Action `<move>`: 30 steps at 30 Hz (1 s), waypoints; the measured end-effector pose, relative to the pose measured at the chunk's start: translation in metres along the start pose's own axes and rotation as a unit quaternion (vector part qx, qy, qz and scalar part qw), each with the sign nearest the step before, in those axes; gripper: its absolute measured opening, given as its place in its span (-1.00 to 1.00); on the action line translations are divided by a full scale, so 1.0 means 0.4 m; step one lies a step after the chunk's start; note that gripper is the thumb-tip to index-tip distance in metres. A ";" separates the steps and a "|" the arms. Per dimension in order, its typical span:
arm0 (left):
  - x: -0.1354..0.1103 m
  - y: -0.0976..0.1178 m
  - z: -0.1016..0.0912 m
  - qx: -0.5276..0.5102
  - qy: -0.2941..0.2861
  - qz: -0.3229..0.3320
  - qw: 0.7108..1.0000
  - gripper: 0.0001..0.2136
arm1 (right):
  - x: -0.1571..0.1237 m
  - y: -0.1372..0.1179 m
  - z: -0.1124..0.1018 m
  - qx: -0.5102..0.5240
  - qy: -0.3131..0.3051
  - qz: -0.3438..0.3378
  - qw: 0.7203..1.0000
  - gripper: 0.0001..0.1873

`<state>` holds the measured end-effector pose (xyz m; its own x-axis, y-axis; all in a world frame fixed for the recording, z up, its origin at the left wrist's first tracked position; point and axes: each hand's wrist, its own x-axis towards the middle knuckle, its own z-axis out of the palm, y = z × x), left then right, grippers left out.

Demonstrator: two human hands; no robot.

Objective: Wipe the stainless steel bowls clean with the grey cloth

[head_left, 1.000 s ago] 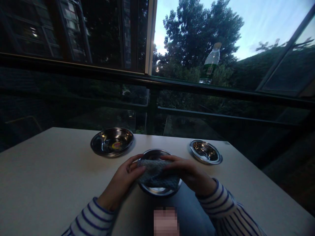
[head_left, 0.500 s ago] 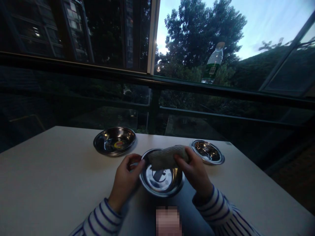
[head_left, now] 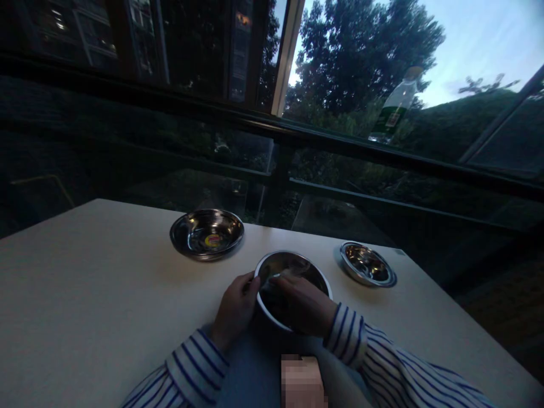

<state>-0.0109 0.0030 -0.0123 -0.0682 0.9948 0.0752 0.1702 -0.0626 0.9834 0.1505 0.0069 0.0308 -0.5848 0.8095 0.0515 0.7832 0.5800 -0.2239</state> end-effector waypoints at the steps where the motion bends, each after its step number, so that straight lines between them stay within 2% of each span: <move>1: -0.001 0.001 0.001 -0.005 0.004 -0.001 1.000 -0.69 | -0.001 0.004 -0.003 0.004 -0.018 -0.015 1.000 -0.62; 5: -0.011 0.015 0.008 -0.037 -0.008 -0.027 0.999 -0.75 | -0.007 0.015 -0.040 -0.002 -0.037 -0.078 0.996 -0.67; 8: -0.019 0.026 0.013 -0.033 -0.007 -0.041 0.999 -0.79 | -0.007 0.024 -0.057 0.016 -0.078 -0.138 0.987 -0.65; 10: -0.019 0.027 0.015 -0.019 0.000 -0.042 0.999 -0.81 | -0.005 0.029 -0.050 0.009 -0.099 -0.143 0.985 -0.64; 14: -0.004 0.017 0.017 -0.005 0.016 -0.028 0.999 -0.79 | -0.004 0.034 -0.017 -0.052 -0.083 -0.141 0.985 -0.69; 16: 0.004 0.013 0.018 -0.015 0.006 -0.027 1.000 -0.73 | -0.005 0.034 -0.009 -0.079 -0.084 -0.117 0.986 -0.69; 21: 0.002 0.017 0.029 -0.066 -0.053 -0.016 0.996 -0.68 | -0.011 0.036 -0.019 -0.099 -0.072 0.049 0.991 -0.69; 23: -0.003 0.019 0.036 -0.067 -0.069 -0.009 0.995 -0.67 | -0.013 0.035 -0.017 -0.095 -0.064 0.080 0.990 -0.71; 25: -0.007 0.021 0.042 -0.060 -0.072 -0.009 0.996 -0.65 | -0.015 0.032 -0.009 -0.088 -0.060 0.071 0.992 -0.71; 30: -0.011 0.020 0.042 -0.046 -0.034 -0.019 0.998 -0.69 | -0.018 0.026 0.010 -0.075 -0.063 0.003 0.995 -0.69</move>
<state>0.0072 -0.0005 -0.0076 -0.0064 0.9996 0.0287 0.0778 -0.0281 0.9966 0.1619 0.0068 0.0242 -0.5951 0.8002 -0.0738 0.8034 0.5905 -0.0757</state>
